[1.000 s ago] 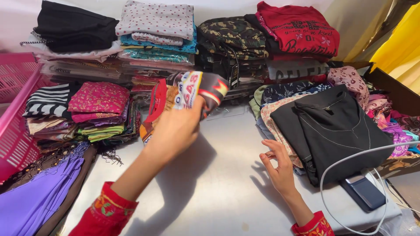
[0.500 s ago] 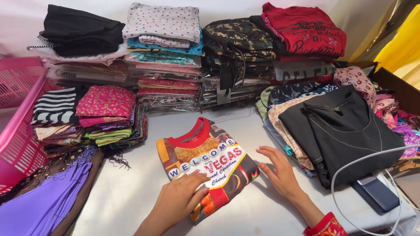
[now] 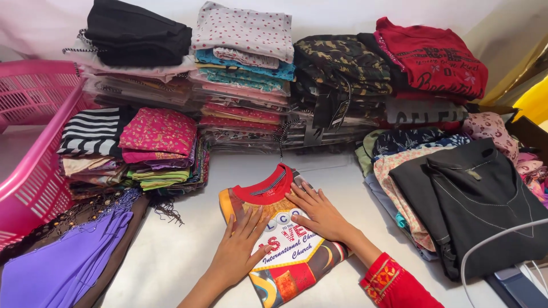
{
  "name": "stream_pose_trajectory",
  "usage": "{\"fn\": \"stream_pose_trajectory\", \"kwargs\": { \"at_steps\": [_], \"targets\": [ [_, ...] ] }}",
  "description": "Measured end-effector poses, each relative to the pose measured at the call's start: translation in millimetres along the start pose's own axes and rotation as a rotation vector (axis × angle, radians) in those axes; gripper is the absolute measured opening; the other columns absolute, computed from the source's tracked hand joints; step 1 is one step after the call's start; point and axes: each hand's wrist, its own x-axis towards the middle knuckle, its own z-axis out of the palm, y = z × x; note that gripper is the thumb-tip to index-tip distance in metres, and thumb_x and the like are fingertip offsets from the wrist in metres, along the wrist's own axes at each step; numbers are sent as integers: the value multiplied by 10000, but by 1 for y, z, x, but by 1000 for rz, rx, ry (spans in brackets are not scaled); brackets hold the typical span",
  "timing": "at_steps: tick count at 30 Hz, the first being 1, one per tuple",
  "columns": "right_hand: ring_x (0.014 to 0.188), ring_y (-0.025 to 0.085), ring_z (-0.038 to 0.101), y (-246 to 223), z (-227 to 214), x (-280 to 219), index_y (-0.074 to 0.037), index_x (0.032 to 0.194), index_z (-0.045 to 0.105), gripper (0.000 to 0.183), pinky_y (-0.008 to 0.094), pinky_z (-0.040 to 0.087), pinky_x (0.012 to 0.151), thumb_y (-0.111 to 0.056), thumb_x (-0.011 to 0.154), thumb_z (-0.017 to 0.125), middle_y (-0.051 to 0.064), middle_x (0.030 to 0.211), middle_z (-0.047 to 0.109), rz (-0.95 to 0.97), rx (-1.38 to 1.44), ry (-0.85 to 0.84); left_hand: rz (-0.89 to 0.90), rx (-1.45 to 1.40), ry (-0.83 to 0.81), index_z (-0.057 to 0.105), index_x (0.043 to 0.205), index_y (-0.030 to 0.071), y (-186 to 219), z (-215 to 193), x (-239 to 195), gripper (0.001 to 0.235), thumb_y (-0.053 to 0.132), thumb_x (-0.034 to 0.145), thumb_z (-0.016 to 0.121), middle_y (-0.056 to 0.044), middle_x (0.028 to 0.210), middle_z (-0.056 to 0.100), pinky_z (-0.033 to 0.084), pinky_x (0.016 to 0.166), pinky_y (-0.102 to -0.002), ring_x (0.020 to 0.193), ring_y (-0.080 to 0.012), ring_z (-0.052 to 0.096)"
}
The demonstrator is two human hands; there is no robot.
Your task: The person folds a red t-shirt, a colorful patterned cloth, and a brown floral garment on a white table. They smooth out each item, fold it into a compact shape, and place it on a stack of other folded clothes.
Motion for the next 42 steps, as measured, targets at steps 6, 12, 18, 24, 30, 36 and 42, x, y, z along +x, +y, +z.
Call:
{"fn": "stream_pose_trajectory", "kwargs": {
  "at_steps": [6,12,18,24,30,36,42],
  "targets": [
    [1586,280,41,4,2,1,-260,1602,319,678,558,65,1244,-540,1002,462,18,1717,158,-37,37,28,-55,-103,-78,314,1588,181,1,-3,2,716,568,1007,472,-101,1652,254,22,1208,-526,1529,-277,172],
    [1566,324,209,12,5,-3,-176,1566,393,662,524,150,1235,-451,986,555,122,1682,250,-112,236,239,-116,-202,-17,229,1604,97,5,-9,2,854,542,961,573,-169,1682,89,15,1206,-520,1547,-356,71],
    [1255,335,545,79,48,6,-112,1354,656,458,423,403,1095,-341,968,564,136,1300,670,212,321,571,-845,-626,19,-24,1574,49,24,4,-30,1020,429,932,672,-164,1609,59,180,1231,-444,1532,-309,175],
    [1021,276,646,45,23,0,-115,1205,738,384,407,514,916,-379,1001,550,108,1073,705,317,244,469,-1206,-1612,150,107,1558,76,9,2,-23,861,243,921,661,-174,1481,493,464,1127,-366,1408,-282,518],
    [699,143,637,110,64,24,-77,1378,585,532,300,491,586,-313,926,734,154,946,701,375,1107,355,-1107,-1870,92,536,1390,-80,-5,10,-8,590,328,981,658,-223,1253,671,570,930,-374,1090,-262,679],
    [776,128,727,58,15,4,-16,1190,734,369,254,588,659,-225,886,732,100,995,767,404,1425,216,-853,-1350,278,468,1375,134,15,14,15,474,365,972,558,-51,1192,711,572,898,-325,1067,-162,716],
    [817,141,726,96,7,0,27,1213,696,403,310,616,673,-127,849,780,114,1031,726,340,1533,453,-779,-1518,94,528,1383,35,-39,12,47,463,303,1010,584,-210,1241,698,561,911,-432,1063,-285,701]
  ]
}}
